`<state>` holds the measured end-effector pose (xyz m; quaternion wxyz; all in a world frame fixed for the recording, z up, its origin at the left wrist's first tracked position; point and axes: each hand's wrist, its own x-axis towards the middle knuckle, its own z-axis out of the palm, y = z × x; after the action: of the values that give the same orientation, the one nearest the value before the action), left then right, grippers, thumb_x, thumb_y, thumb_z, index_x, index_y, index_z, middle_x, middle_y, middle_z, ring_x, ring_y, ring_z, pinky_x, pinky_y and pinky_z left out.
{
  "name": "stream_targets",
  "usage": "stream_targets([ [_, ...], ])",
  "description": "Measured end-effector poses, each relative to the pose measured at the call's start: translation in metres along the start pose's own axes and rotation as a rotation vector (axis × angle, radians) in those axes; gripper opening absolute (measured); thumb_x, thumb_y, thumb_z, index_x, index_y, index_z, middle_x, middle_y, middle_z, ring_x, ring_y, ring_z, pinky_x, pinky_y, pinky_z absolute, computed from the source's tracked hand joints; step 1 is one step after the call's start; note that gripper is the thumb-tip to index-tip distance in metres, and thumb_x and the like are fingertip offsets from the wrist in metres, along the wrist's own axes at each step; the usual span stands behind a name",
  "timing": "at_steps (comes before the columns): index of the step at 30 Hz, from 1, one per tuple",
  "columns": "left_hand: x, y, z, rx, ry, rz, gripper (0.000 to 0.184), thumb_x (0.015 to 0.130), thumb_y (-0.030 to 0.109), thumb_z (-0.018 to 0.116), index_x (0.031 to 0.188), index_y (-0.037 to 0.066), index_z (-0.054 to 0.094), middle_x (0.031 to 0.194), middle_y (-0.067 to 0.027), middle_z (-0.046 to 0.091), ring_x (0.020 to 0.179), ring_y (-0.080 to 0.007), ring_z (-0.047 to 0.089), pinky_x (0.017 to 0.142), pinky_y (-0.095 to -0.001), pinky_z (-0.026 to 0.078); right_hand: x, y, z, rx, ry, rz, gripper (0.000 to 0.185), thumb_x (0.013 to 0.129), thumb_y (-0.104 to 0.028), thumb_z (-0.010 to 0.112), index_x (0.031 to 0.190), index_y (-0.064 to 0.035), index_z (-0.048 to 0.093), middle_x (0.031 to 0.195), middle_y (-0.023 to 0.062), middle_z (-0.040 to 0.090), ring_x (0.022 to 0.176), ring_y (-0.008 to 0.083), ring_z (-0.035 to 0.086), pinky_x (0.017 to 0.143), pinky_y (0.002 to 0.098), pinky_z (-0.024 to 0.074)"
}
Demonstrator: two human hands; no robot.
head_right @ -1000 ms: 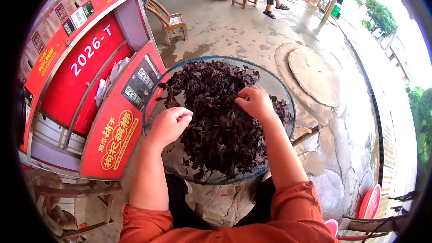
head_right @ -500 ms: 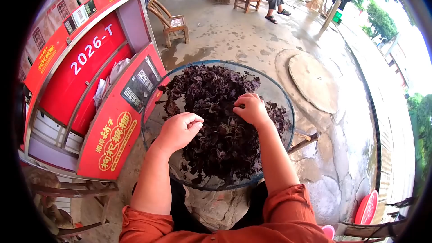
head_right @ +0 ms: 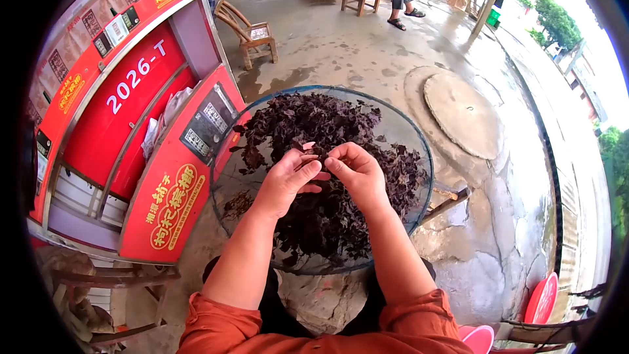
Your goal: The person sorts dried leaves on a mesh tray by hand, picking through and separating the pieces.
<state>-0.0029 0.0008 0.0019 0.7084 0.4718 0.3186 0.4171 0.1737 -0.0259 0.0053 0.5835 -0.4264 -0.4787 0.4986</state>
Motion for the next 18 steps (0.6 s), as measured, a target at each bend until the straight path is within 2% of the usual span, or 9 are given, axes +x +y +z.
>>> stream_targets([
  [1,0.000,0.000,-0.002,0.004,-0.001,-0.004,0.045,0.096,0.031,0.067,0.130,0.005,0.054,0.113,-0.0075,0.062,0.094,-0.0165,0.066,0.076,-0.0289,0.055,-0.004,0.002,0.002,0.058,0.009,-0.004,0.005,0.093,-0.006,0.068,0.096,-0.0062,0.063,0.091,-0.0055,0.062,0.083,0.0030,0.054,0.077,0.0186,0.0442],
  [3,0.002,-0.003,-0.006,0.026,0.062,-0.092,0.028,0.096,0.023,0.067,0.116,0.004,0.063,0.094,-0.0039,0.066,0.077,-0.0116,0.064,0.068,-0.0254,0.053,-0.008,0.002,-0.001,0.078,0.064,0.046,0.005,0.094,-0.007,0.067,0.094,-0.0073,0.062,0.089,-0.0063,0.060,0.083,0.0036,0.054,0.076,0.0198,0.0439],
  [4,-0.001,0.004,0.001,0.020,0.124,-0.067,0.015,0.096,0.015,0.065,0.104,0.004,0.068,0.081,-0.0015,0.066,0.066,-0.0088,0.060,0.063,-0.0228,0.051,-0.010,0.003,-0.004,0.136,0.089,0.054,0.005,0.094,-0.008,0.067,0.094,-0.0081,0.062,0.088,-0.0065,0.060,0.082,0.0038,0.053,0.076,0.0204,0.0436],
  [7,-0.002,-0.001,-0.004,-0.032,0.130,-0.059,0.014,0.096,0.013,0.064,0.106,0.004,0.067,0.085,-0.0040,0.067,0.065,-0.0092,0.060,0.063,-0.0235,0.052,-0.015,0.005,-0.008,0.239,0.081,0.122,0.006,0.093,-0.008,0.066,0.094,-0.0101,0.061,0.087,-0.0071,0.058,0.082,0.0044,0.053,0.076,0.0227,0.0442],
  [12,-0.007,0.002,-0.010,0.007,0.196,0.034,0.013,0.096,0.009,0.062,0.106,0.003,0.067,0.088,-0.0061,0.068,0.067,-0.0099,0.061,0.063,-0.0246,0.053,-0.012,0.014,-0.014,0.350,0.086,0.054,0.011,0.089,0.000,0.063,0.093,-0.0091,0.058,0.089,0.0038,0.068,0.083,0.0115,0.062,0.077,0.0241,0.0464],
  [16,-0.007,0.006,-0.011,0.097,0.212,0.101,0.013,0.096,0.007,0.060,0.107,0.002,0.066,0.089,-0.0068,0.068,0.069,-0.0098,0.061,0.065,-0.0242,0.052,-0.010,0.010,-0.020,0.122,0.119,-0.030,0.011,0.092,-0.005,0.064,0.102,-0.0067,0.061,0.096,0.0015,0.066,0.089,0.0099,0.060,0.082,0.0247,0.0474],
  [18,-0.008,0.004,-0.006,0.161,0.205,0.118,0.013,0.096,0.006,0.060,0.107,0.001,0.066,0.089,-0.0066,0.068,0.070,-0.0095,0.061,0.066,-0.0240,0.052,-0.010,0.005,-0.014,-0.033,0.111,0.007,0.021,0.094,-0.013,0.067,0.113,-0.0048,0.062,0.100,-0.0007,0.065,0.096,0.0075,0.058,0.085,0.0250,0.0473],
])
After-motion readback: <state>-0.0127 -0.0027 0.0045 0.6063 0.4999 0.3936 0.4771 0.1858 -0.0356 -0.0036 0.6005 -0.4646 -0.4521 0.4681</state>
